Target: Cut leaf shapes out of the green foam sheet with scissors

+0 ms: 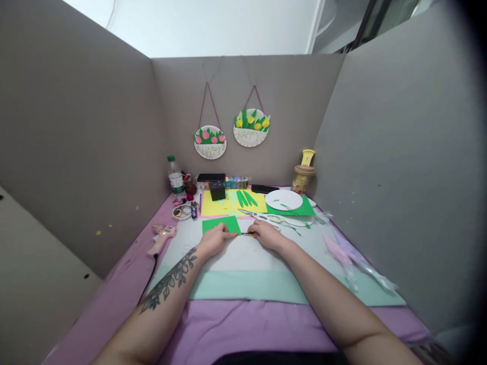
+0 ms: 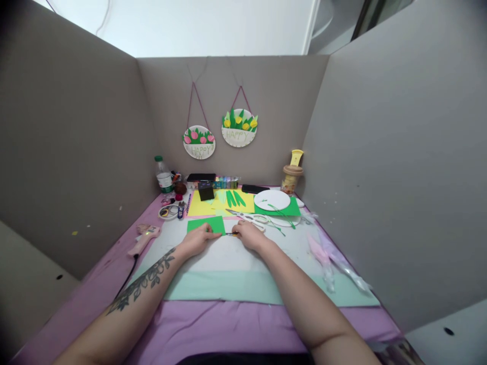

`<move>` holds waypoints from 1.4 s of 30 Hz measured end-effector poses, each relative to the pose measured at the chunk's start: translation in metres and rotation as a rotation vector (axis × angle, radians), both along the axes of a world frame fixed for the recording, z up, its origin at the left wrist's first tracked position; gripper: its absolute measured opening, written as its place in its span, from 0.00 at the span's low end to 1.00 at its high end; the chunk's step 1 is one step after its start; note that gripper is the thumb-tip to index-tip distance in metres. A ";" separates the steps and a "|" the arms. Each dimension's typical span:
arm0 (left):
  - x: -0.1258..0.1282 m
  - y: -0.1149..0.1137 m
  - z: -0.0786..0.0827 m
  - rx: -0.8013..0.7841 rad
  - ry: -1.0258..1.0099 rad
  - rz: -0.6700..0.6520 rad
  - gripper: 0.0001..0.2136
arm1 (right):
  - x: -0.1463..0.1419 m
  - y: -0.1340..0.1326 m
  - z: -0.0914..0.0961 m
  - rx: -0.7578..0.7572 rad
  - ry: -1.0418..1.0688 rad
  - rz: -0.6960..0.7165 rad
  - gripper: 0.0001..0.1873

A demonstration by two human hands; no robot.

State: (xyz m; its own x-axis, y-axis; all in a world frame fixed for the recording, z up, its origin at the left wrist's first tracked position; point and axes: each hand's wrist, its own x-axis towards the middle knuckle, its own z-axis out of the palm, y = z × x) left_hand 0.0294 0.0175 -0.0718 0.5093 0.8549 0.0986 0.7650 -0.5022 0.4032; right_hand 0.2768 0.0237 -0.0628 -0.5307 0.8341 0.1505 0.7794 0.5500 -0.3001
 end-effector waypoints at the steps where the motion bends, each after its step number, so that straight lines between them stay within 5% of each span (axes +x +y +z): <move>1: 0.000 0.000 0.001 0.004 0.008 -0.001 0.15 | -0.001 0.000 0.000 0.002 -0.003 0.003 0.14; 30: -0.001 0.003 0.011 -0.037 -0.125 -0.042 0.16 | -0.005 -0.010 0.011 -0.055 -0.028 0.053 0.17; 36: -0.008 -0.001 0.014 -0.129 -0.152 0.083 0.19 | -0.007 -0.012 0.011 -0.046 -0.030 0.056 0.16; 42: -0.015 0.003 0.008 -0.084 -0.116 -0.018 0.21 | -0.020 -0.017 0.018 -0.047 -0.071 0.077 0.15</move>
State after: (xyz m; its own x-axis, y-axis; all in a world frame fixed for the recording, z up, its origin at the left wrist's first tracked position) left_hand 0.0141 0.0203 -0.0634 0.5134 0.8537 0.0867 0.7020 -0.4760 0.5297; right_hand 0.2564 0.0069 -0.0451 -0.6018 0.7954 0.0719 0.7554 0.5961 -0.2722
